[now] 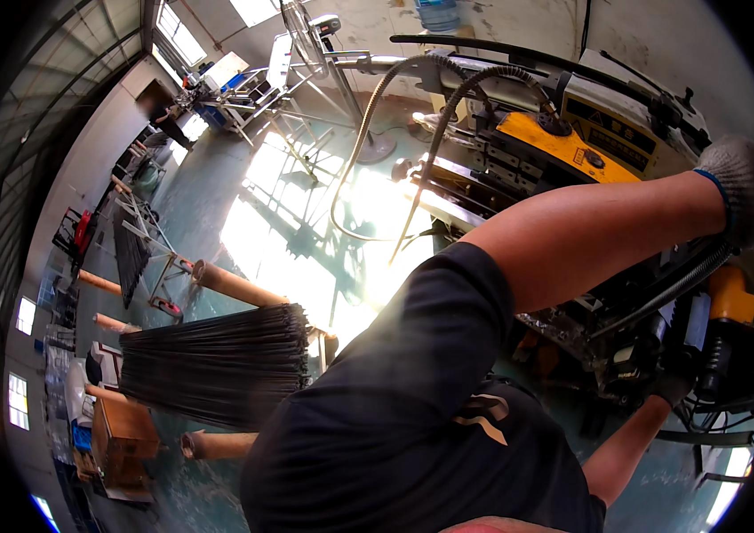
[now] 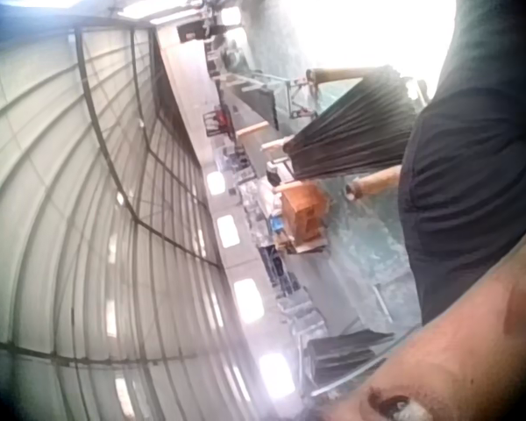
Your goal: The person repeatedly picks up bundles of straight metal rods from a rack, feeds them into a bending machine, and removes the bent rods. The person stacks the finished bent rods on a nearby rack.
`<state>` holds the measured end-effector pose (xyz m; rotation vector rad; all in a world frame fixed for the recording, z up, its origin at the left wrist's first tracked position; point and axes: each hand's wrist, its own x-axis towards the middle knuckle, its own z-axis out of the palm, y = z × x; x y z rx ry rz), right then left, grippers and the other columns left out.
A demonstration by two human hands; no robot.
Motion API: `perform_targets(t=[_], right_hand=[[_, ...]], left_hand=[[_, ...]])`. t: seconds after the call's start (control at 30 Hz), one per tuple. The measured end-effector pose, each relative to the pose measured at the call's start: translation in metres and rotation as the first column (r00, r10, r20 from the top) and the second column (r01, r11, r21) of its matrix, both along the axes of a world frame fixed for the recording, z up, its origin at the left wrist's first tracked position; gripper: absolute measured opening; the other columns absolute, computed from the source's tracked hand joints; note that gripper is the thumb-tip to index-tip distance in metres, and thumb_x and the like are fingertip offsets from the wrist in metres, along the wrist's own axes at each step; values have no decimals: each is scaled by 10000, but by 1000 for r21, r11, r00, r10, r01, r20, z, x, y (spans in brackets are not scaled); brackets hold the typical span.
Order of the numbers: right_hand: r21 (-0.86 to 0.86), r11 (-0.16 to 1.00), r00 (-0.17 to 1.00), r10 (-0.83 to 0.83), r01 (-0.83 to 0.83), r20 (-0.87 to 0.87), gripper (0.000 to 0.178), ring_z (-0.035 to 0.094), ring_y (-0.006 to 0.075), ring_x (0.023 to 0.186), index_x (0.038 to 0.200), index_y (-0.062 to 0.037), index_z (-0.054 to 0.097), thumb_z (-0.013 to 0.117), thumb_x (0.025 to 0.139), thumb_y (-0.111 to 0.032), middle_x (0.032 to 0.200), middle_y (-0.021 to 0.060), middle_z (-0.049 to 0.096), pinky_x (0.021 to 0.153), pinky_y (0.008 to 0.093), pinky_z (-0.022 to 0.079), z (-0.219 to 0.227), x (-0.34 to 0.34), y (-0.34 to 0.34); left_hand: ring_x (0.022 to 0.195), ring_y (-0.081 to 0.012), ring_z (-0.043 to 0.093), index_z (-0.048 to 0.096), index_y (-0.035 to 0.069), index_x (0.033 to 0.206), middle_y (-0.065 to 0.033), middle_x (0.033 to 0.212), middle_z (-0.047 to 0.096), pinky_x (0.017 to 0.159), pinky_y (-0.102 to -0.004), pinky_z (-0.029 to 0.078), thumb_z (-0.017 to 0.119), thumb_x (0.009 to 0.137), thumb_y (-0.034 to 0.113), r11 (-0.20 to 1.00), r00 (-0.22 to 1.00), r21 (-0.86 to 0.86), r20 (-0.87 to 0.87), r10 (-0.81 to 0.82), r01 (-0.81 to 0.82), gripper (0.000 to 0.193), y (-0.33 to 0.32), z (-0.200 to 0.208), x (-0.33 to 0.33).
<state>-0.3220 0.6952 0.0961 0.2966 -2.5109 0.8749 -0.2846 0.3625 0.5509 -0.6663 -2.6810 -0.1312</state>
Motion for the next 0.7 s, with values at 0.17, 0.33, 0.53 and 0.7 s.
perform_targets(t=[0.17,0.33,0.53,0.7], right_hand=[[-532,846,970,154,-31,189,121,600,129,752,1002,-75,644,524,1009,-68,882,12,645,721,292,521,0,-4,-6],[-597,802,968,167,-24,185,159,656,186,825,1058,-65,678,570,1011,-172,962,45,699,787,345,554,-23,-16,23],[-306,908,959,271,-285,-86,424,703,255,916,1149,-66,682,771,837,-338,1023,90,741,853,417,572,-46,-7,-7],[-987,157,770,634,-32,75,429,691,280,1081,1277,-68,666,627,986,-381,1180,101,737,967,451,560,-53,-10,-14]], left_hand=[[1045,-300,749,807,179,1153,-104,1096,788,936,-398,582,616,889,306,997,999,-80,45,26,-23,350,0,1,-4],[1025,-302,753,814,108,1062,-158,1061,779,928,-399,586,642,854,232,999,999,27,-11,30,-29,297,-8,4,2],[961,-330,760,816,61,937,-210,984,766,902,-406,594,635,850,196,993,990,76,-105,99,-91,242,-14,14,-16],[831,-295,753,814,64,926,-159,885,767,805,-419,615,627,911,219,999,993,-26,-119,25,-28,244,-39,22,12]])
